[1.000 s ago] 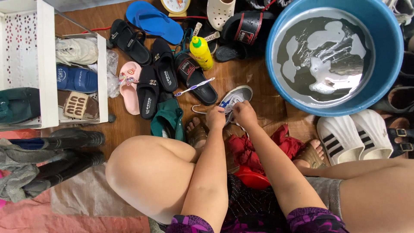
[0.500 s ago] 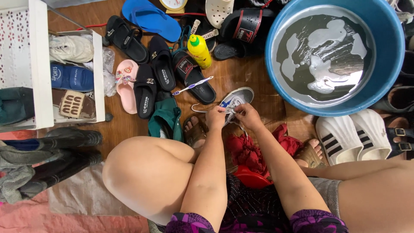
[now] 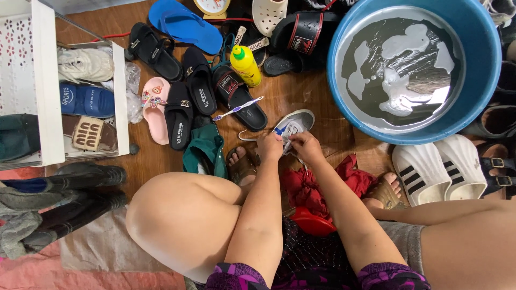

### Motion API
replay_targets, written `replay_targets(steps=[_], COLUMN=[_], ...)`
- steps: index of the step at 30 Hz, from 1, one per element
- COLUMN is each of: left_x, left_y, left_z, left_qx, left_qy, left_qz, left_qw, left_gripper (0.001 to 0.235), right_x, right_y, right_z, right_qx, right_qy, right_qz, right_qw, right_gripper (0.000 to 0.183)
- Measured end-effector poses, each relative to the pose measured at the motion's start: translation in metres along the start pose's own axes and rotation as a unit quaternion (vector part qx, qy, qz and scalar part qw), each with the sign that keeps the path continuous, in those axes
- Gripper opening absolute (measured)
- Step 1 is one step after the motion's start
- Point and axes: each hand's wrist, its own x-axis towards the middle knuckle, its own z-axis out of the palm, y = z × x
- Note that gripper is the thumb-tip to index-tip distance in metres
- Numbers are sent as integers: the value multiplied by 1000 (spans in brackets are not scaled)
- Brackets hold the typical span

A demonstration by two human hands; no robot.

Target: The person removes the insole from a sneaker, washes it in a basin of soapy water, and then places it back inside the shoe. The person then proceeds to tie the laces of the sneaker.

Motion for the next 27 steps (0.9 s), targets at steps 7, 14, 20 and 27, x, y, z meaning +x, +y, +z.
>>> replay_targets(steps=[7, 14, 20, 27], left_x=[0, -22, -52, -45], left_y=[-1, -1, 8, 5], left_z=[-6, -24, -34, -14], left_qx=[-33, -13, 28, 45], left_qy=[-8, -36, -18, 23], left_qz=[-29, 39, 89, 99], left_qw=[999, 998, 995, 994], left_gripper=[18, 26, 31, 22], right_x=[3, -2, -5, -9], right_y=[26, 31, 17, -1], right_z=[6, -5, -9, -15], right_qx=[37, 32, 50, 142], right_qy=[-9, -50, -69, -83], right_qz=[54, 68, 118, 163], right_qw=[998, 996, 989, 973], right_gripper=[15, 23, 23, 17])
